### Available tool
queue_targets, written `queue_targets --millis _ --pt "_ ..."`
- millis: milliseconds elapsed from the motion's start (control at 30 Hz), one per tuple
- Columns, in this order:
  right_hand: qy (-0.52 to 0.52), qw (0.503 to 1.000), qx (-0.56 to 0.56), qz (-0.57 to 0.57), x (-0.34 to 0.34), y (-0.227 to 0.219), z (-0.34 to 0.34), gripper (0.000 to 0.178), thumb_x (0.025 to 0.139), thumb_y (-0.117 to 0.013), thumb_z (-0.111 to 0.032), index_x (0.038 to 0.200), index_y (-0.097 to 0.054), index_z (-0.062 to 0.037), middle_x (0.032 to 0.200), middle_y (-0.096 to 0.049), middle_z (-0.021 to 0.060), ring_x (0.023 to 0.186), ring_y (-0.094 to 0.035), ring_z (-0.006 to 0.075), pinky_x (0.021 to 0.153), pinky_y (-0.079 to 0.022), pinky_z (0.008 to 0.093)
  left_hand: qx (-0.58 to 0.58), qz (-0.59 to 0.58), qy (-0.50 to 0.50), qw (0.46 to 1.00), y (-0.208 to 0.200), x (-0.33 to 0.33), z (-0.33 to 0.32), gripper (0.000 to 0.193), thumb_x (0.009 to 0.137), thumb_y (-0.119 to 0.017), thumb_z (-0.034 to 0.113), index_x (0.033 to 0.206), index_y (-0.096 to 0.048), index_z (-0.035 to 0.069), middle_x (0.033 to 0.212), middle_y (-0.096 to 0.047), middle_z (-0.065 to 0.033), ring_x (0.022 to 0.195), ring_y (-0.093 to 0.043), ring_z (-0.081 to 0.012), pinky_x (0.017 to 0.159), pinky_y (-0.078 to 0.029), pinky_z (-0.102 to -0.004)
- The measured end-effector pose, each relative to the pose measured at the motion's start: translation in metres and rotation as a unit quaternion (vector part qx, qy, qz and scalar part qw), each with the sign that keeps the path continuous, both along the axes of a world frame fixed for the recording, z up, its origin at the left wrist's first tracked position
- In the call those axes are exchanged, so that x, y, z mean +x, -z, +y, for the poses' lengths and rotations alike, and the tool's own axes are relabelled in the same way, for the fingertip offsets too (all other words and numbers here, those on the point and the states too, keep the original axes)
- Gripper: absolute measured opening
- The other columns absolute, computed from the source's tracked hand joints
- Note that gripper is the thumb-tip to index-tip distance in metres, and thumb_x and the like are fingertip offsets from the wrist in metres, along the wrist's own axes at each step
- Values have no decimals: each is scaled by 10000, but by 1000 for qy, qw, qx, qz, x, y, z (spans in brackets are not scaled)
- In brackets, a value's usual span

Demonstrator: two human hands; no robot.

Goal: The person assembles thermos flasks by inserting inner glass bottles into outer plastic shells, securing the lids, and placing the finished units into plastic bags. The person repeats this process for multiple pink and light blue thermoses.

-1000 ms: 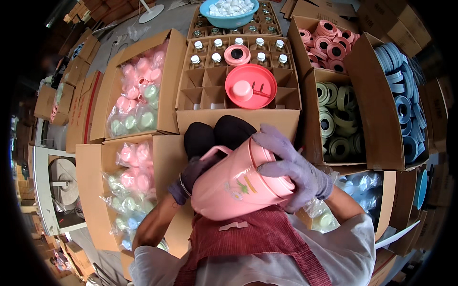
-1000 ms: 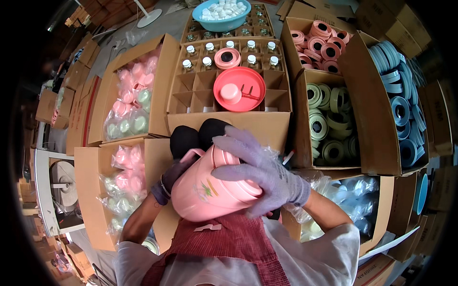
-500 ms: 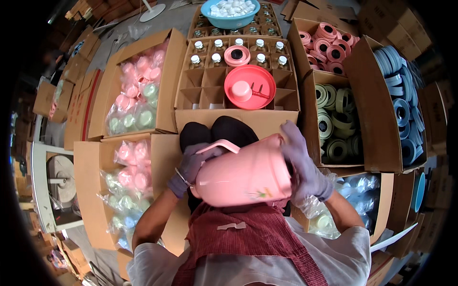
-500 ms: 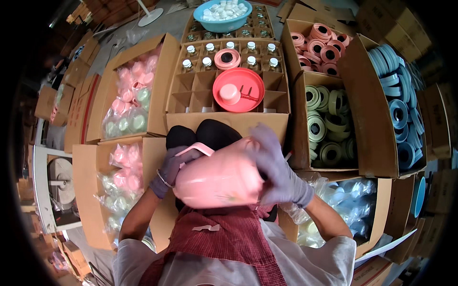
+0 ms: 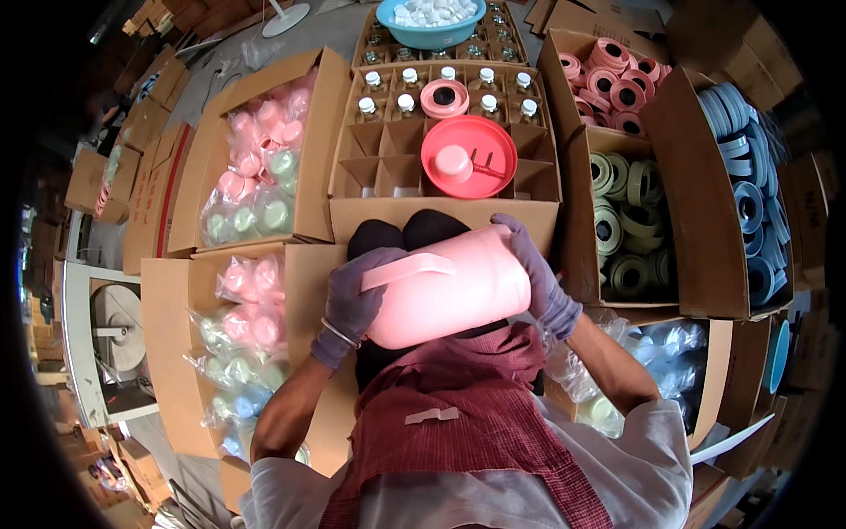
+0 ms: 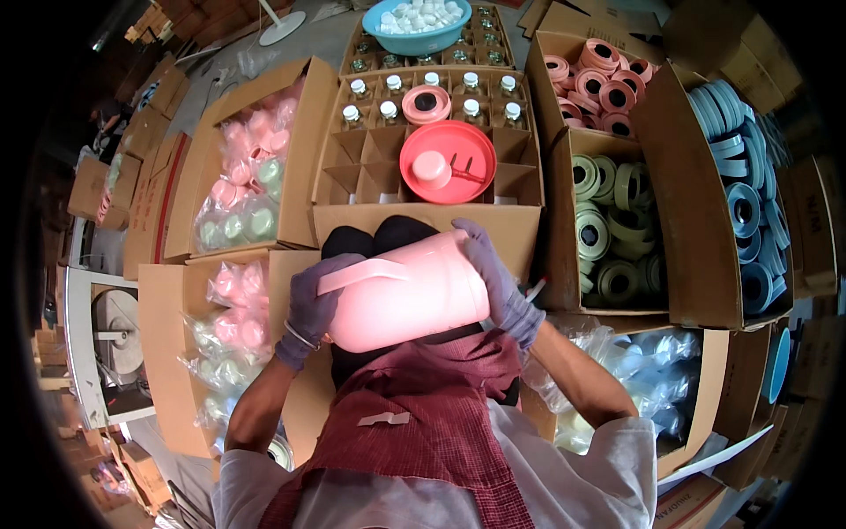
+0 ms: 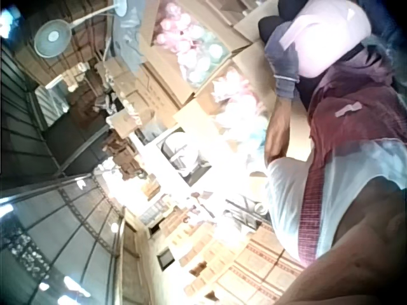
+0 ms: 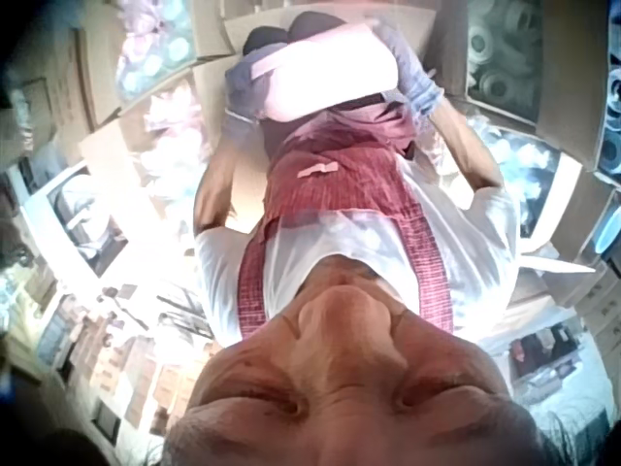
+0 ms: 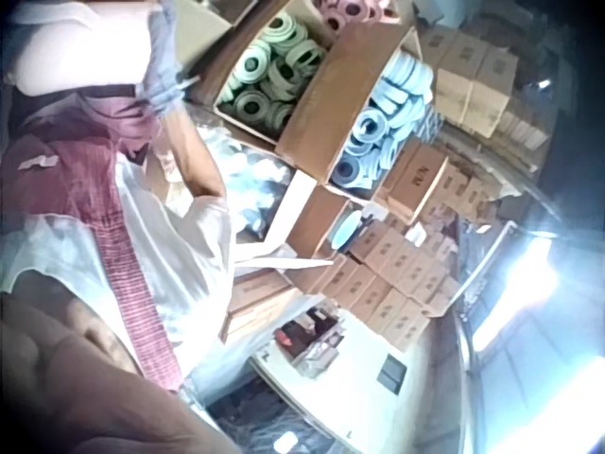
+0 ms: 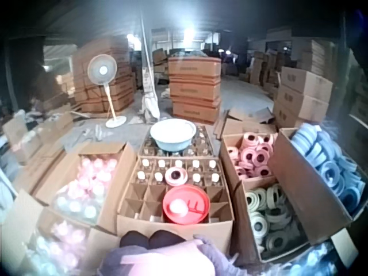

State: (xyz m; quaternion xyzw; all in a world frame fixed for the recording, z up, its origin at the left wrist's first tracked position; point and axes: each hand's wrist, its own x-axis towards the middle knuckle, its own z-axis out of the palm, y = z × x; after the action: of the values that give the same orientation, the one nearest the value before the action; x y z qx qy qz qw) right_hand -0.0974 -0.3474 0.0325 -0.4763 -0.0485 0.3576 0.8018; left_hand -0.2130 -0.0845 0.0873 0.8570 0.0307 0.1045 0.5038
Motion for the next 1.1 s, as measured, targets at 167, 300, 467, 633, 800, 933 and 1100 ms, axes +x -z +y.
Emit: queue_targets --millis 167,300,467,633,800,933,1100 --pt "61 964 -110 -235 93 9 29 520 965 -573 -271 1416 -423 -61 1383 -474 90 1282 -449 207 1076 -368 352 -255 16 -169 952 5 -7 31 292 953 -532 154 1183 -621 -2 1118 -686 -96 1002 -665 -225 874 -532 -323" --pt "-37 658 -440 -610 154 86 86 654 809 -711 -294 1408 -456 -234 1410 -409 181 1247 -454 419 985 -449 527 -149 -111 -152 971 25 17 31 391 1020 -458 199 1388 -434 69 1222 -608 -82 1054 -615 -202 878 -529 -370" --pt "-95 395 -572 -713 208 181 132 656 725 -754 -329 1333 -511 -366 1442 -348 179 1174 -452 489 887 -447 683 -730 -78 -99 671 62 57 49 431 1040 -379 354 1390 -425 107 1244 -581 -73 1034 -600 -249 788 -524 -414" --pt "-144 546 -497 -659 227 153 130 639 677 -791 -267 1265 -550 -328 1338 -407 198 1109 -457 471 902 -474 558 -762 -119 -19 636 83 75 64 437 1043 -383 311 1425 -414 100 1396 -512 -107 1290 -484 -295 1050 -425 -505" --pt "112 646 -260 -709 115 -1 82 671 681 -838 -303 1277 -567 -158 1237 -454 236 1085 -534 414 855 -506 452 -759 -123 -26 638 69 93 55 363 1044 -383 330 1294 -512 100 1278 -588 -80 1188 -558 -279 969 -481 -464" --pt "135 659 -319 -668 53 -34 87 744 691 -831 -408 1279 -522 -73 1224 -468 240 1068 -539 410 864 -505 446 -780 -73 -100 614 47 108 0 332 1044 -390 353 1248 -537 136 974 -625 -6 1000 -604 -198 908 -501 -424" --pt "67 990 -70 -98 42 -28 79 923 745 -772 -488 1426 -331 -48 1236 -499 218 1039 -591 347 865 -527 450 -726 -83 -120 672 23 112 -25 400 1030 -409 425 1305 -504 151 1153 -609 -36 1081 -588 -223 938 -501 -425"
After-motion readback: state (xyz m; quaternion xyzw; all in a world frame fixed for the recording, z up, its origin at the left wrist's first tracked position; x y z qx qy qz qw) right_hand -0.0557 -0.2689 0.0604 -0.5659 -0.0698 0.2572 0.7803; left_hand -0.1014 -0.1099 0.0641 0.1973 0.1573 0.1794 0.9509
